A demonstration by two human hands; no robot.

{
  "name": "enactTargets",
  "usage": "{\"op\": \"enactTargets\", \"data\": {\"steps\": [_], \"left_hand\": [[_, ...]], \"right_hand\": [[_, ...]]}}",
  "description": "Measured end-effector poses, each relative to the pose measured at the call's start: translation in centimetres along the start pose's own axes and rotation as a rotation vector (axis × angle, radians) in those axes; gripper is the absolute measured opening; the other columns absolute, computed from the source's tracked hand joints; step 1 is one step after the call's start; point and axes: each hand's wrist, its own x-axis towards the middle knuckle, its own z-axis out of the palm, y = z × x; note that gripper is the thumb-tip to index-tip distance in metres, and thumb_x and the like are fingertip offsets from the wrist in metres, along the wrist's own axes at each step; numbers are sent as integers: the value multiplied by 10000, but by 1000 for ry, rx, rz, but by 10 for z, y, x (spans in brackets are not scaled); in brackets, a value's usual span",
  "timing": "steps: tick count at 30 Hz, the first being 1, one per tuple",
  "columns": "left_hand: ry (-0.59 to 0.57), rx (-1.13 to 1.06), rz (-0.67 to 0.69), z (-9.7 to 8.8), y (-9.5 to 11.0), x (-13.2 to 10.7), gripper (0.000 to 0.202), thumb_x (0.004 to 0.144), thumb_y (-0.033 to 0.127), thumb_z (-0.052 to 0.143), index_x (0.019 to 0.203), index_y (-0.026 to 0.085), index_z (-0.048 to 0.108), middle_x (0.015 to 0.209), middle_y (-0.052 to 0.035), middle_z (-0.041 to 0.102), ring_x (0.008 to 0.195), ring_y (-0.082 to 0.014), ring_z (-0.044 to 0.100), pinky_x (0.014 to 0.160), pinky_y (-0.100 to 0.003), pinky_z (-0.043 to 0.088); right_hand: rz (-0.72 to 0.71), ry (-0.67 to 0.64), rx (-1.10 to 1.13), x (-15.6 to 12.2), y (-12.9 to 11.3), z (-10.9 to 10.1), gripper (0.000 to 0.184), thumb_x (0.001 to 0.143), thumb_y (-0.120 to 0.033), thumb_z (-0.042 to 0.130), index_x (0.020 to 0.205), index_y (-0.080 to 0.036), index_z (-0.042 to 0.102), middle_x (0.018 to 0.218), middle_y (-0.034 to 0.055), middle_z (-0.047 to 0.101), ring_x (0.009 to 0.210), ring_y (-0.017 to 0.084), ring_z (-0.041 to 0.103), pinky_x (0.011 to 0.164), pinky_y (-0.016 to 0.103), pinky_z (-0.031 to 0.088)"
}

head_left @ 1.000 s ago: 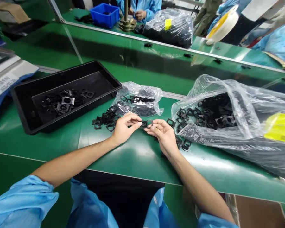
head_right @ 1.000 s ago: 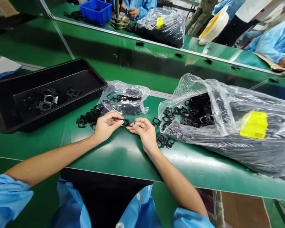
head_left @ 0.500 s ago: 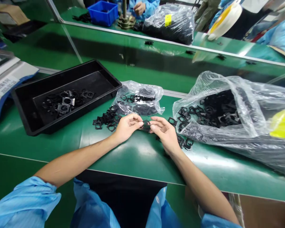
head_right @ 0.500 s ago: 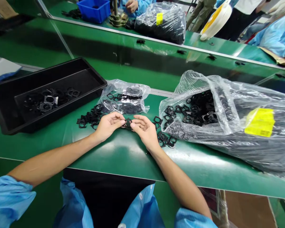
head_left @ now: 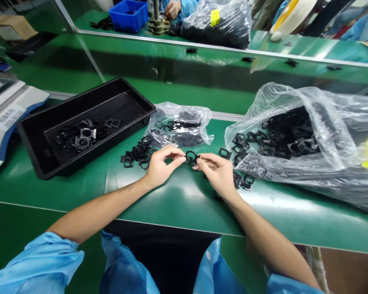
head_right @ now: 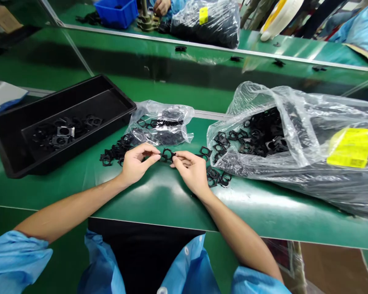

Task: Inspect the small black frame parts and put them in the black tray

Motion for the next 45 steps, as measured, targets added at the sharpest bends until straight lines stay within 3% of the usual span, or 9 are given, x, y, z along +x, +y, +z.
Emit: {"op": "enactTargets", "data": {"steps": [9,17,23,27,30,35,40,45], "left_hand": [[-2,-5,-79,2,-8,0,248,844,415,734,837,168,724,775,-14,696,686,-120,620,665,-243,500],[-19,37,-30,2,-9,0,195,856,366,727,836,173,724,757,-10,671,663,-112,591,631,-235,484],[-4,27,36,4,-7,-2,162,864,339,728,838,179,713,932,-44,676,843,-141,651,730,-258,561],[-4,-14,21,6,-5,-4,139,876,316,716,854,179,705,919,-43,679,856,-144,666,732,-257,593],[4,29,75,5,-4,-5,106,875,278,719,847,177,704,898,-41,687,848,-143,671,726,-253,595],[1,150,264,4,0,-5,28,864,194,729,852,183,707,890,-38,706,858,-141,681,795,-276,595],[24,70,212,5,3,-7,91,866,205,729,942,184,683,960,-55,693,911,-148,683,783,-264,601],[26,59,197,5,3,-7,13,900,194,680,906,185,673,915,-45,705,880,-145,686,783,-261,578]], "right_hand": [[100,-80,93,-3,-4,5,416,675,-525,846,795,-156,695,665,26,717,613,197,750,648,300,628],[152,-108,131,-3,-6,4,467,622,-555,872,780,-156,690,661,28,713,609,195,746,647,296,614],[139,-118,163,-4,-5,6,418,646,-519,867,792,-165,700,678,11,705,616,183,738,675,309,617],[113,-148,137,-6,-4,6,417,689,-535,838,845,-169,712,700,22,714,637,192,741,694,328,617],[45,-151,55,-7,-2,5,368,740,-502,813,862,-169,714,725,32,722,646,187,732,677,315,605],[-235,-88,-226,-9,-3,2,185,847,-357,741,798,-179,729,737,35,729,658,160,678,656,276,557],[-436,-32,-387,-10,-9,-2,150,905,-281,684,799,-187,734,715,32,704,632,148,631,642,275,523],[-494,-17,-424,-10,-10,-4,135,916,-252,672,815,-193,739,748,40,722,648,157,647,660,285,534]]}}
